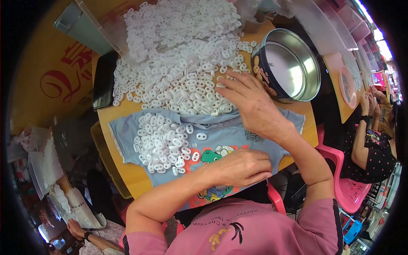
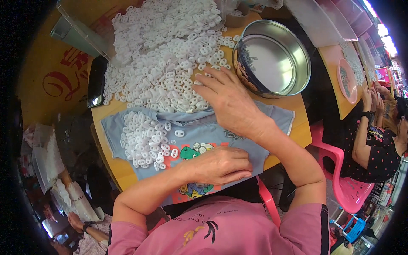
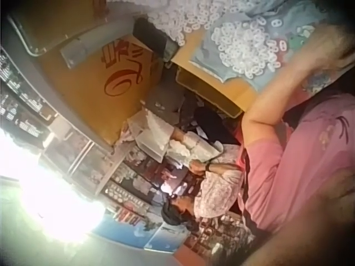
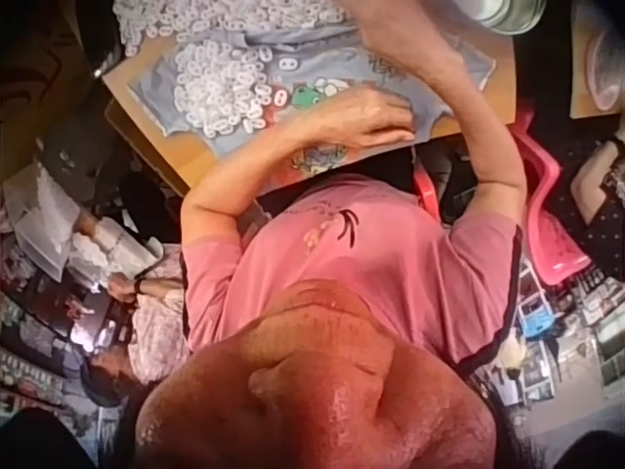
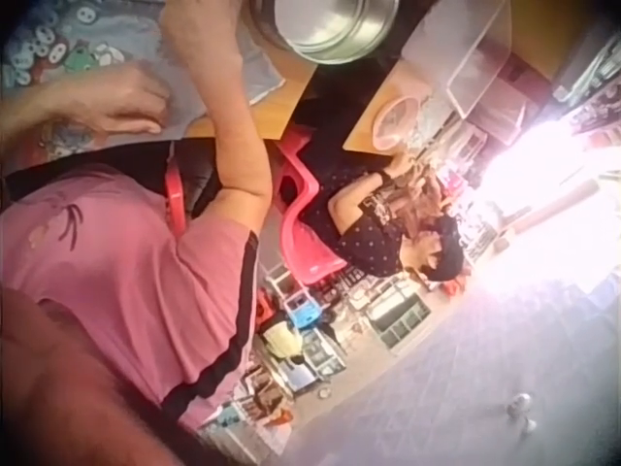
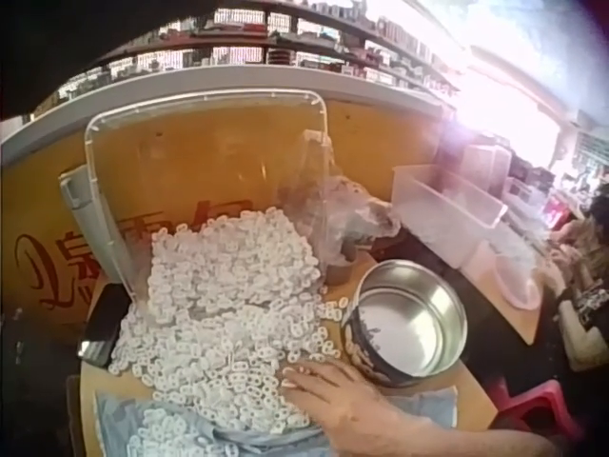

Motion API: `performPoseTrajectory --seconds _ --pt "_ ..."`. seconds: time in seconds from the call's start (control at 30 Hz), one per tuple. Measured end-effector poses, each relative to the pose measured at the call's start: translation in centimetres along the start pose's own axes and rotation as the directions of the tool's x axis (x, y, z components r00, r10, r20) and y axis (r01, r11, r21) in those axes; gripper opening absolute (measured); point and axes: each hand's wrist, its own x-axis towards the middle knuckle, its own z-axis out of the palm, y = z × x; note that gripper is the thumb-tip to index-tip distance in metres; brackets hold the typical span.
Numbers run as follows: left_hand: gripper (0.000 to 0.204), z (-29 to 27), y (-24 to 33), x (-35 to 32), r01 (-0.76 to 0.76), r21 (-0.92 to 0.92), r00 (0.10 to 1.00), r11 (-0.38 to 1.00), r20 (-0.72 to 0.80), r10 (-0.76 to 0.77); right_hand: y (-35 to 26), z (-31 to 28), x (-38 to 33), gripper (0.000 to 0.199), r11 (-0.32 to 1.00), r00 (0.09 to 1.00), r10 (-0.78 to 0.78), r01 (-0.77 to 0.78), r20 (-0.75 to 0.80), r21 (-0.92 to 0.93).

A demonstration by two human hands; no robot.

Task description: The person is sorting and inspecting white plastic toggle buttons at a workshop table.

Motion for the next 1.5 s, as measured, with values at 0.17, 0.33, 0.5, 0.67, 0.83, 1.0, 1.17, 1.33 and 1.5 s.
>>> performPoseTrajectory --seconds 0.17,0.33,0.5,0.67,0.83,1.0,1.17,1.33,1.5 --pt "0.013 0.1 -0.2 0.0 -0.011 0.002 1.000 1.000 -0.001 0.011 0.2 -0.8 -0.3 0.056 0.999 0.996 -0.019 0.022 0.089 -0.037" --pt "0.014 0.1 -0.3 0.0 -0.014 -0.002 1.000 1.000 -0.006 0.014 0.7 -0.6 -0.4 0.057 0.985 0.995 0.070 -0.058 -0.071 0.162" --pt "0.013 0.1 -0.3 0.0 -0.024 0.000 1.000 1.000 -0.005 0.024 1.1 -0.2 0.8 0.054 0.963 0.979 0.142 -0.104 -0.144 0.247" --pt "0.013 0.1 -0.2 -0.1 0.005 -0.015 1.000 1.000 0.000 -0.005 0.9 1.5 2.6 0.054 0.998 0.992 -0.038 0.043 -0.117 0.043" --pt "0.013 0.1 -0.1 -0.2 0.008 0.011 1.000 1.000 0.002 -0.008 0.1 1.1 1.9 0.054 0.992 0.996 -0.085 0.085 -0.010 0.098" --pt "0.013 0.1 -0.2 -0.1 -0.023 0.002 1.000 1.000 -0.003 0.023 0.7 1.1 2.8 0.054 0.990 0.994 -0.066 0.076 -0.090 0.117" --pt "0.013 0.1 -0.2 -0.1 -0.027 -0.004 1.000 1.000 -0.012 0.027 1.1 1.9 3.1 0.051 0.994 0.992 -0.113 0.112 -0.054 -0.017" --pt "0.013 0.1 -0.1 -0.1 -0.027 0.003 0.999 1.000 -0.016 0.028 1.0 0.6 2.7 0.053 0.985 0.987 -0.159 0.157 0.026 0.078" --pt "0.014 0.1 -0.1 -0.2 -0.041 -0.002 0.999 0.999 -0.030 0.041 1.5 0.8 4.2 0.054 0.999 0.985 -0.028 0.035 -0.171 0.039"
